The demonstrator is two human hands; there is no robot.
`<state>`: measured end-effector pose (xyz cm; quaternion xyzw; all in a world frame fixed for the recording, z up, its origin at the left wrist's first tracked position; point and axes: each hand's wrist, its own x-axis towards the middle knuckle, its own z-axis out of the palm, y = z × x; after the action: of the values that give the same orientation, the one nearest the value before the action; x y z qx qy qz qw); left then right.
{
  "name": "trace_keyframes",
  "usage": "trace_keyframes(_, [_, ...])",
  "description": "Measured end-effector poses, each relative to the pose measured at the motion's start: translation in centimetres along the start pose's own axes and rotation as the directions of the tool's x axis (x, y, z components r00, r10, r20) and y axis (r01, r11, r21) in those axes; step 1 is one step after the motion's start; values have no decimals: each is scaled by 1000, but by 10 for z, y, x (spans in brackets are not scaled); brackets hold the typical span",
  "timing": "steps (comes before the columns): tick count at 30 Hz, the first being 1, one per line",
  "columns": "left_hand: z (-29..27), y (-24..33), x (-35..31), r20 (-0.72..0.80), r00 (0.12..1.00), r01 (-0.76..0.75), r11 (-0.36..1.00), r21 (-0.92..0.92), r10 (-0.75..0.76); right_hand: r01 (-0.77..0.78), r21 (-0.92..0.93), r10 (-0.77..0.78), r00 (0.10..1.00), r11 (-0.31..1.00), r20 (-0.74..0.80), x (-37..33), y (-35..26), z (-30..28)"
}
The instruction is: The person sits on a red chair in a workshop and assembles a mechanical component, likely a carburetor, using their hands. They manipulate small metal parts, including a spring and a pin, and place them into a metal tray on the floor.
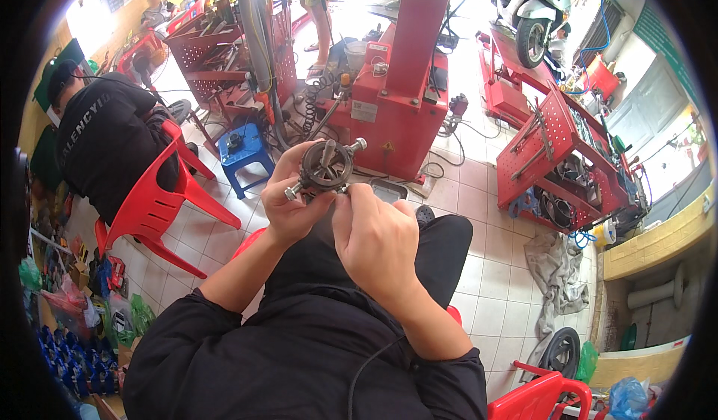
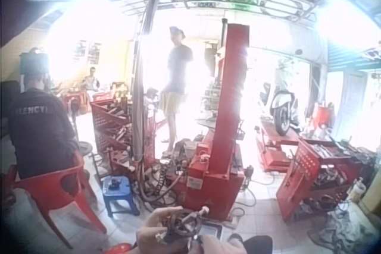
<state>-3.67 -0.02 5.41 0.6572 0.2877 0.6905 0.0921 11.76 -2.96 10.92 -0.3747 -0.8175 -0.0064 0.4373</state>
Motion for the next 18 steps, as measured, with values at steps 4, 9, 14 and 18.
trace_keyframes(4, [2,-2,-1,-21,1000,2,1000,-21,-3,-44,75,41,998,996,44,0,2,1])
trace_keyframes(9, [2,-3,-1,-17,1000,-8,1000,-12,8,-269,332,217,958,904,187,-2,5,3])
trace_keyframes(14, [0,-2,0,0,1000,-6,1000,21,6,-60,68,58,998,996,31,0,3,-4])
trace_keyframes(18, [1,-2,2,-7,1000,-18,1000,1,18,109,-163,-117,992,981,-42,1,8,-1])
